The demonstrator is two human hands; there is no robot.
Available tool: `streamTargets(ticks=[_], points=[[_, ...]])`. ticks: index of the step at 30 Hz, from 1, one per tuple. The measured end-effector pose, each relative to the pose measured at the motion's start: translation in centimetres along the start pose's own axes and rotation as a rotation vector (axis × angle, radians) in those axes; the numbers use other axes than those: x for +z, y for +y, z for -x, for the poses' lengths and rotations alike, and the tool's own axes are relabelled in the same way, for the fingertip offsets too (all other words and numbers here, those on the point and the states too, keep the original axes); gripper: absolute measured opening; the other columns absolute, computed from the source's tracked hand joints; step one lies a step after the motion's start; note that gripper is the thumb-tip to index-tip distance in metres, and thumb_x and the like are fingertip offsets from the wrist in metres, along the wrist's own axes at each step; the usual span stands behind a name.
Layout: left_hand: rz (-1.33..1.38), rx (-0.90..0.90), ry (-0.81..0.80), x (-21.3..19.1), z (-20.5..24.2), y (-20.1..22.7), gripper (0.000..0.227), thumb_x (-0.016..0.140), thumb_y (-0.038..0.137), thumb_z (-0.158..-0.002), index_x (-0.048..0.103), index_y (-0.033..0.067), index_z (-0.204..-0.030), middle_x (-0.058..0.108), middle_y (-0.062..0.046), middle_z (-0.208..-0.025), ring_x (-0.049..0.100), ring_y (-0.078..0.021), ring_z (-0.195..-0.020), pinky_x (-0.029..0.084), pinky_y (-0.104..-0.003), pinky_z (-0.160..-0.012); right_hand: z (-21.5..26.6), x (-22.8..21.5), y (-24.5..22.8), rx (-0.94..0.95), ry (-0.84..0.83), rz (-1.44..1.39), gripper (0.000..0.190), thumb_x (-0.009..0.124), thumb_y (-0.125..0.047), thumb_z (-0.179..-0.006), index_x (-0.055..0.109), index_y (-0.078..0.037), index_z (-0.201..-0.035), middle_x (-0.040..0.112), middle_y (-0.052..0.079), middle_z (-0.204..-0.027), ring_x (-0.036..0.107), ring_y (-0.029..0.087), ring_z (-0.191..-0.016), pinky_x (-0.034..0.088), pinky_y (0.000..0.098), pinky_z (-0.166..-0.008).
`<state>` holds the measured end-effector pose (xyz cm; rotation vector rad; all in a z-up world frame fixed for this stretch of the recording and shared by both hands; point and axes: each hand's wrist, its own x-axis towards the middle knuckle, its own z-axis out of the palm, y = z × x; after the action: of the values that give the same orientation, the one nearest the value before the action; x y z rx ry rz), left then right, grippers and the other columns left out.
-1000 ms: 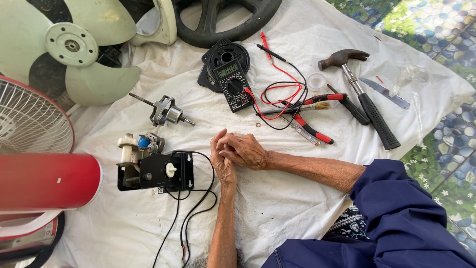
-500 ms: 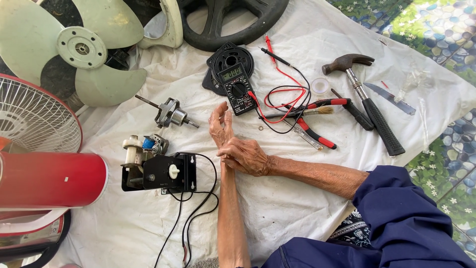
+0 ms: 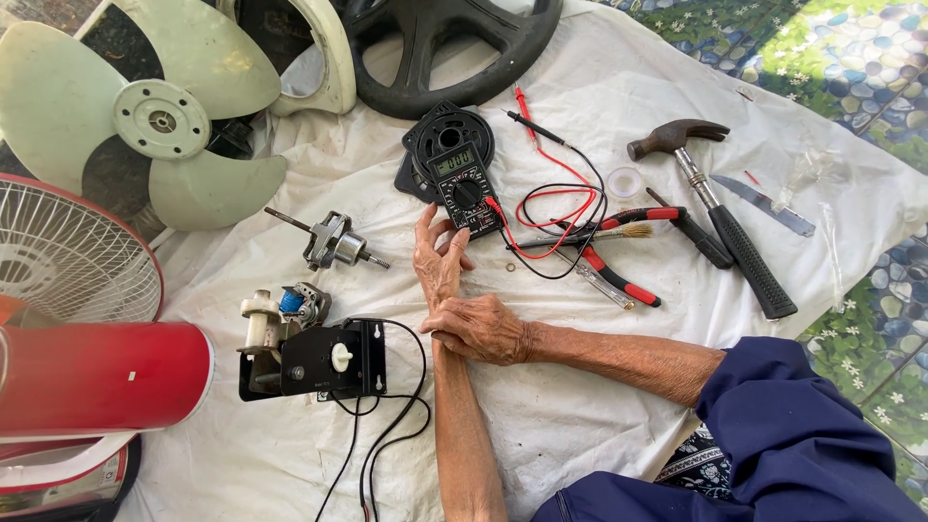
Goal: The person tests fan motor components with a multimeter on a table, handling the device and probes by hand. They then use a small brush to clean dust from an electrical switch box assembly.
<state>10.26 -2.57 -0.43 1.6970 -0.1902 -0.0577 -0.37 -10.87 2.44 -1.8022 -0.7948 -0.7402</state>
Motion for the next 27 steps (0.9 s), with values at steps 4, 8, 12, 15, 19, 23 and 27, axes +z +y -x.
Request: streamTargets(ticks=[4, 8, 12, 15, 19, 23, 27], points=[[0.041, 0.001, -0.034, -0.5, -0.6, -1.8, 0.082, 0.076, 0.007, -0.086, 0.032, 0.0087, -0.156, 0.066, -0.018, -0.109, 0.06, -0.0149, -0.042, 0.045, -0.024, -0.041, -0.4, -0.3, -0.1, 0.018, -0.018, -0.022, 0.017, 0.047, -0.021, -0.107, 0.061, -0.01, -0.11, 0.053, 0.007, -0.084, 0.065, 0.026, -0.075, 0.056, 0.0357, -0.062], [0.0, -0.018, -0.082, -0.8, -0.6, -1.3, 0.074, 0.077, 0.006, -0.083, 0.045, 0.0124, -0.15, 0.066, -0.012, -0.103, 0.059, -0.0131, -0.044, 0.047, -0.024, -0.046, -0.3, -0.4, 0.5, 0.119, -0.027, -0.054, 0.019, 0.047, -0.016, -0.106, 0.063, -0.01, -0.115, 0.054, 0.006, -0.082, 0.064, 0.022, -0.07, 0.058, 0.0333, -0.062], [0.151, -0.015, 0.199, 1.2, -2.0, -4.4, 0.064, 0.067, -0.009, -0.079, 0.062, 0.0173, -0.138, 0.064, -0.007, -0.103, 0.055, -0.0084, -0.045, 0.04, -0.021, -0.043, -1.7, -2.7, 3.1, 0.223, -0.026, 0.117, 0.017, 0.054, -0.008, -0.103, 0.066, -0.009, -0.114, 0.059, 0.012, -0.078, 0.065, 0.026, -0.062, 0.062, 0.039, -0.058], [0.069, 0.033, -0.042, -0.8, -0.5, -2.2, 0.068, 0.08, 0.01, -0.08, 0.055, 0.0105, -0.143, 0.065, -0.01, -0.1, 0.056, -0.0103, -0.046, 0.047, -0.024, -0.044, -3.9, -6.1, 4.8, 0.327, 0.006, 0.248, 0.012, 0.056, -0.011, -0.103, 0.062, -0.012, -0.113, 0.055, 0.006, -0.082, 0.066, 0.027, -0.068, 0.059, 0.0404, -0.058], [0.091, 0.067, -0.076, -0.6, -0.7, -2.4, 0.065, 0.078, 0.011, -0.084, 0.053, 0.0082, -0.144, 0.063, -0.009, -0.102, 0.057, -0.0089, -0.047, 0.047, -0.022, -0.044, -4.5, -8.0, 6.8, 0.428, -0.048, 0.481, 0.019, 0.063, -0.019, -0.099, 0.054, -0.02, -0.115, 0.054, 0.002, -0.09, 0.068, 0.027, -0.075, 0.06, 0.0438, -0.065], [0.043, 0.057, -0.048, -0.4, -0.6, -2.3, 0.063, 0.079, 0.013, -0.083, 0.056, 0.0102, -0.142, 0.064, -0.008, -0.099, 0.06, -0.0093, -0.053, 0.049, -0.022, -0.049, -3.6, -7.4, 9.0, 0.497, -0.075, 0.586, 0.025, 0.068, -0.023, -0.094, 0.052, -0.021, -0.113, 0.053, 0.001, -0.093, 0.07, 0.026, -0.079, 0.059, 0.0419, -0.067], [0.024, 0.051, -0.032, -0.1, -0.4, -1.8, 0.063, 0.078, 0.014, -0.084, 0.055, 0.0108, -0.142, 0.067, -0.007, -0.1, 0.063, -0.0106, -0.065, 0.054, -0.022, -0.056, -3.6, -7.1, 9.3, 0.449, -0.062, 0.654, 0.027, 0.072, -0.024, -0.092, 0.053, -0.02, -0.112, 0.054, 0.0, -0.093, 0.07, 0.022, -0.082, 0.059, 0.0359, -0.067]])
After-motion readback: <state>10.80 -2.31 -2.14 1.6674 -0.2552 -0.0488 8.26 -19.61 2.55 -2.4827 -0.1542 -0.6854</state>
